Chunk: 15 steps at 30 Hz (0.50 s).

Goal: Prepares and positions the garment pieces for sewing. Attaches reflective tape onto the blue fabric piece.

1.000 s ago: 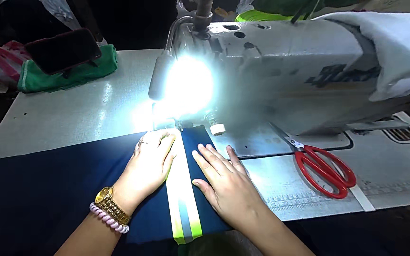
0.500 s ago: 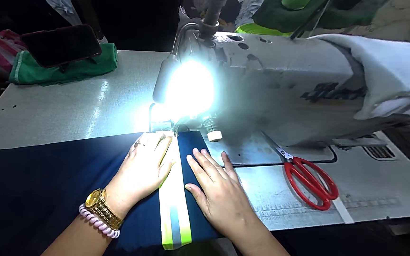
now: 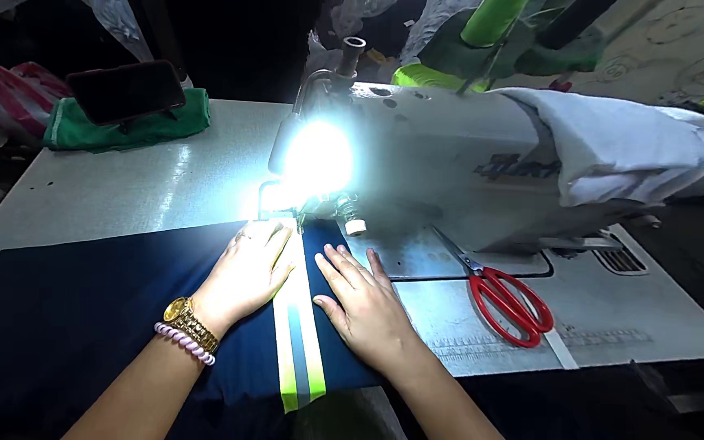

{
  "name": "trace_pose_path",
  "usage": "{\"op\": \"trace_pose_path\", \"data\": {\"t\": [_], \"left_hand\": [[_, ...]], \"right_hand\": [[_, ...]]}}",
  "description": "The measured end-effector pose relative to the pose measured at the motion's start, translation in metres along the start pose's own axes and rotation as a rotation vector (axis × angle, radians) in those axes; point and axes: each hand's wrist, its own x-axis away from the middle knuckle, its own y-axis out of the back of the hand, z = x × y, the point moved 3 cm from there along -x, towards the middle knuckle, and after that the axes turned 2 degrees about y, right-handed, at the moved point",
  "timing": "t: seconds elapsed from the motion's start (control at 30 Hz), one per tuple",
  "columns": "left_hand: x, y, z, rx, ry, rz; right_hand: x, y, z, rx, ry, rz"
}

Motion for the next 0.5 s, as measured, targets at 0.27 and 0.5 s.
{"op": "trace_pose_path", "data": {"t": [0.27, 0.5], "left_hand": [[0.167, 0.092, 0.072, -0.054, 0.408, -0.235], [0.221, 0.08, 0.103, -0.152, 0.699, -0.199]], "right_hand": [[0.119, 0.051, 0.004, -0.733, -0.379, -0.241], [0.169, -0.03, 0.027, -1.167, -0.938, 0.019]]}}
